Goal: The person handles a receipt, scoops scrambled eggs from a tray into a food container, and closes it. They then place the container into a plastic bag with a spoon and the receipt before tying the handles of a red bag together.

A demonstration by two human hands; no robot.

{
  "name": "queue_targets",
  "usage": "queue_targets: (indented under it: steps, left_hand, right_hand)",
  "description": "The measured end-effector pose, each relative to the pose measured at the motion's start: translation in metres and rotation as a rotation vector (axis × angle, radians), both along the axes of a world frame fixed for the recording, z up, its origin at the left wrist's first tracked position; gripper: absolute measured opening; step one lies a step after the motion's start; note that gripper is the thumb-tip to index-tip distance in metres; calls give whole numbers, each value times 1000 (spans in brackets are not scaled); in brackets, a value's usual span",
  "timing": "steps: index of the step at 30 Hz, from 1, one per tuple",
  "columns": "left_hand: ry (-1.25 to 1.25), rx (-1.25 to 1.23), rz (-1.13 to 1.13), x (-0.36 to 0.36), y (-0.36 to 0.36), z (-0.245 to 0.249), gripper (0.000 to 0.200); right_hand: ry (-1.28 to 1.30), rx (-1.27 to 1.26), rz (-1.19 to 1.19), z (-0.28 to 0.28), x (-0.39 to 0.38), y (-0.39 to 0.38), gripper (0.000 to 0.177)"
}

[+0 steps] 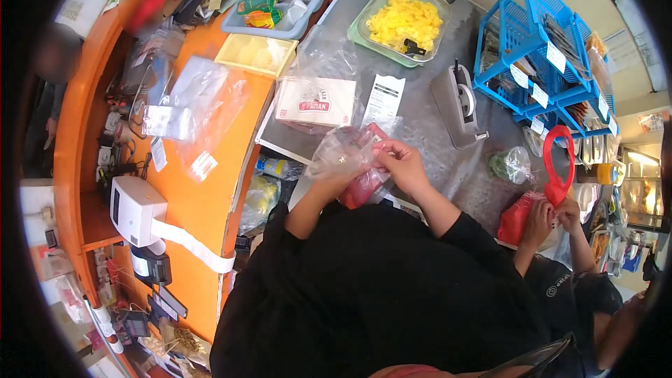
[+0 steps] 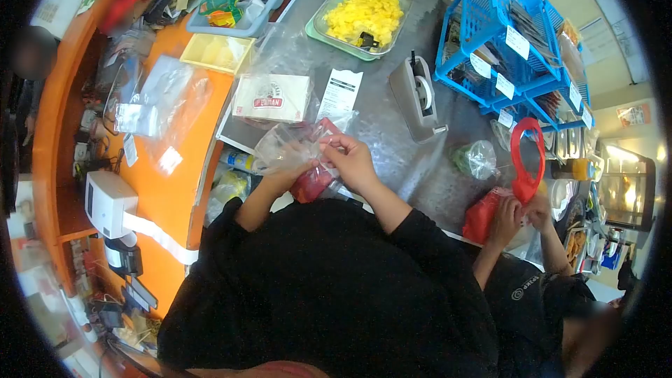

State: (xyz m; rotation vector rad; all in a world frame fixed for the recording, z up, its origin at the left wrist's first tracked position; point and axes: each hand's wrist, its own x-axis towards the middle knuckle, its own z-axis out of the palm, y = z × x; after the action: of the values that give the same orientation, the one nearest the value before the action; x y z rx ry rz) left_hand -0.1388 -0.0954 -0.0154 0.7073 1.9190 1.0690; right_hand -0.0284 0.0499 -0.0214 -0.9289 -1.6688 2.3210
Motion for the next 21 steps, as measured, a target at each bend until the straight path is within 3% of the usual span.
queue_targets:
  steps: [1,3,5,7,11,12,15,17,19,21]
  left_hand:
    - [161,-43,-78,-3,2,-11,60]
    - [229,10,-103,-5,1,-43,60]
    - [129,182,-1,-3,-3,-64,54]
    - [208,316,88,3,-7,-49,45]
    - [205,186,-41,8,-14,-5,36]
    - [486,294,-129,6,-12,-23,39]
    - [877,453,-305,5,-13,-27,40]
    - [1018,456,-424,0,-15,-11,43]
    - [937,427,-406,-2,-21,-26,46]
    - [701,380,-330,-5,-22,-27,43]
  right_hand:
    - [8,-10,-10,0,0,2,15]
    - [26,-34,-29,-3,1,4,17]
    - [29,-94,-27,-4,2,3,18]
    - [15,-106,-29,-6,0,3,18]
    - [3,7,-5,-13,-4,8,14]
    - [18,48,6,-15,-4,10,13]
    - [-40,394,169,-27,-5,13,12]
    - [-119,802,354,-12,-5,11,13]
    - [46,774,389,-8,-5,8,13]
    - [133,936,396,-19,-5,12,14]
